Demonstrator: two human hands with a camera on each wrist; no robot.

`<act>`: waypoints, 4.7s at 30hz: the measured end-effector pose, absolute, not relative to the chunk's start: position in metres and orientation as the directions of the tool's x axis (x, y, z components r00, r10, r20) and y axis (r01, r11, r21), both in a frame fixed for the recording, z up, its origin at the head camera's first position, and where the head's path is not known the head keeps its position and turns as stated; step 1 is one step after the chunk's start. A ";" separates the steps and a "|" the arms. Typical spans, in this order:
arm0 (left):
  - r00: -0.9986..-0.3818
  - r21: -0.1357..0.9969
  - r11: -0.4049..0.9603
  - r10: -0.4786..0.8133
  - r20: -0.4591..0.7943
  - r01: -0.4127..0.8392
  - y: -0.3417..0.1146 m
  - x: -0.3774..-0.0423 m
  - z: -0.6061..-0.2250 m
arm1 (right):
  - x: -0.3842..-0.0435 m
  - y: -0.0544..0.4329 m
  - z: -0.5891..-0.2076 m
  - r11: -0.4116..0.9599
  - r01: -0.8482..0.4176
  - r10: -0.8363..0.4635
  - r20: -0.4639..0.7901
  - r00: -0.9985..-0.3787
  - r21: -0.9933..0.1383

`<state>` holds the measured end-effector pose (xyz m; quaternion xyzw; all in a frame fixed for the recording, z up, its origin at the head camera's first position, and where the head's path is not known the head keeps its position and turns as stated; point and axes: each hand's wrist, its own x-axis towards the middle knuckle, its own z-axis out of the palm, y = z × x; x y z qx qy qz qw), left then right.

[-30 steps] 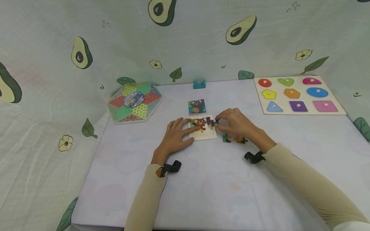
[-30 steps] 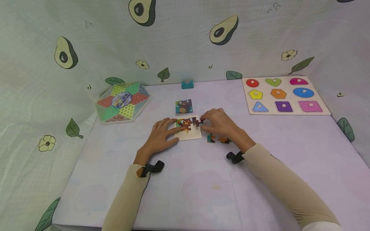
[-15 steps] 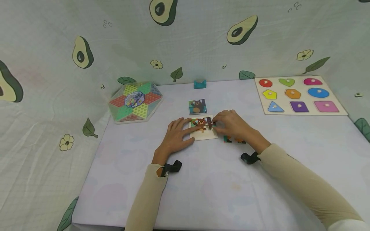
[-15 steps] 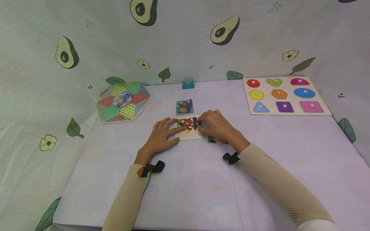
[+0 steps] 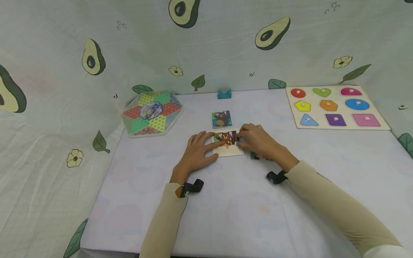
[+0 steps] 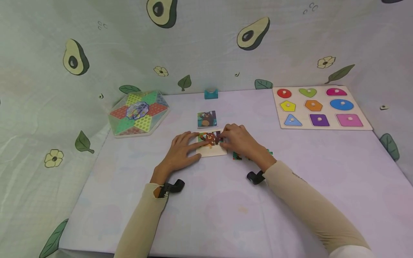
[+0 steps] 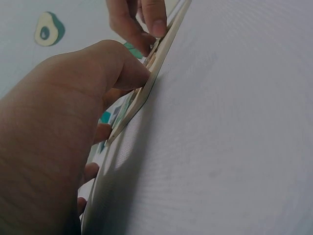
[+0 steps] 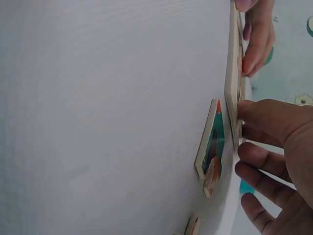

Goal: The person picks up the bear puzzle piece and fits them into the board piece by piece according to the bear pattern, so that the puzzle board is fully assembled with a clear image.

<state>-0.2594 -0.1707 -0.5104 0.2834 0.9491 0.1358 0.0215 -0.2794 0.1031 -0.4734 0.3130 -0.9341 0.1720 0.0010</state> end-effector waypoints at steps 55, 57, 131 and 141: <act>-0.840 0.232 0.815 0.542 0.019 0.531 -0.164 -0.264 -0.512 | -0.226 0.166 -0.472 0.706 -0.534 -0.542 0.130 -0.830 -0.465; -0.841 0.238 0.814 0.541 0.024 0.530 -0.164 -0.263 -0.512 | -0.224 0.165 -0.474 0.695 -0.547 -0.548 0.147 -0.823 -0.467; -0.814 0.494 0.672 0.562 0.147 0.552 -0.180 -0.266 -0.515 | -0.250 0.085 -0.464 0.563 -0.680 -0.640 0.273 -0.718 -0.469; -0.817 0.484 0.680 0.559 0.144 0.551 -0.179 -0.267 -0.515 | -0.253 0.075 -0.468 0.579 -0.704 -0.665 0.261 -0.700 -0.411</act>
